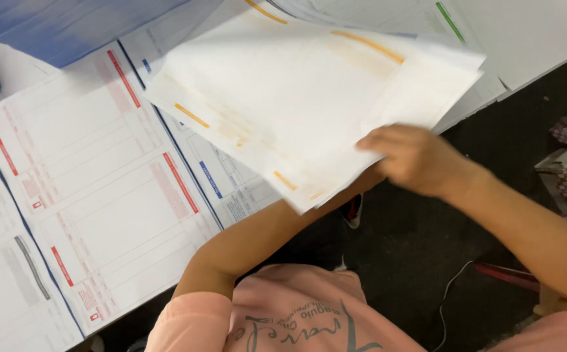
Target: The person collates printed papers by flipping through, gathering, and aligning sheets across stacks on a table by hand.
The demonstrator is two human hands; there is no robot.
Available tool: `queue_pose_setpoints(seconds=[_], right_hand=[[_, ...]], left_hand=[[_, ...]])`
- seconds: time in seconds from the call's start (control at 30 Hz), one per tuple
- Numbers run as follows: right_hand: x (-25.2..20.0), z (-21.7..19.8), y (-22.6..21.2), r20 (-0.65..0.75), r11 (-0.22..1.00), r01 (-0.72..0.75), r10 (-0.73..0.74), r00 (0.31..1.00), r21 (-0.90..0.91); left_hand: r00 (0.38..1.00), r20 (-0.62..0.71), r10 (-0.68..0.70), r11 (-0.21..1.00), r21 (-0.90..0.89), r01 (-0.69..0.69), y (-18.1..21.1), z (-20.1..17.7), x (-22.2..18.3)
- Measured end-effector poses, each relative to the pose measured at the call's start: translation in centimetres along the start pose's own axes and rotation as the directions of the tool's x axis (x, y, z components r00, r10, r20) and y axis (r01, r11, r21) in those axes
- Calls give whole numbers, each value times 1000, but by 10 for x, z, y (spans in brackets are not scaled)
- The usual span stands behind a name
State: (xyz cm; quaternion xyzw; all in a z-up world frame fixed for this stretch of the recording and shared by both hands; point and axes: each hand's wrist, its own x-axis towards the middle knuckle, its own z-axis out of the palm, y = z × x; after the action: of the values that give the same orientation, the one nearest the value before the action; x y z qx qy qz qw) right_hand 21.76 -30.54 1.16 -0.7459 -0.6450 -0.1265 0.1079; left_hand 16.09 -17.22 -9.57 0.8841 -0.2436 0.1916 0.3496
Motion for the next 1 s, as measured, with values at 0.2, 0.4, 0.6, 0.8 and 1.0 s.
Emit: queue_pose_setpoints(seconds=[0.2, 0.4, 0.6, 0.8, 1.0], right_hand=[[-3, -46, 23, -310, 966, -238, 195, 930, -106], [-53, -30, 32, -397, 904, -425, 375, 838, -45], [-90, 1, 35, -462, 837, -546, 498, 734, 35], [-75, -16, 52, -144, 805, -564, 589, 795, 183], [-121, 19, 90, -130, 818, -555, 540, 832, -153]], left_hand=[[984, 39, -174, 985, 13, 174, -15, 35, 24], [953, 77, -294, 950, -86, 300, -19, -5, 48], [813, 273, -514, 759, -297, 580, -19, -24, 67], [790, 370, -490, 605, -509, 613, -36, -25, 75], [956, -148, -253, 928, -317, 197, -2, -67, 75]])
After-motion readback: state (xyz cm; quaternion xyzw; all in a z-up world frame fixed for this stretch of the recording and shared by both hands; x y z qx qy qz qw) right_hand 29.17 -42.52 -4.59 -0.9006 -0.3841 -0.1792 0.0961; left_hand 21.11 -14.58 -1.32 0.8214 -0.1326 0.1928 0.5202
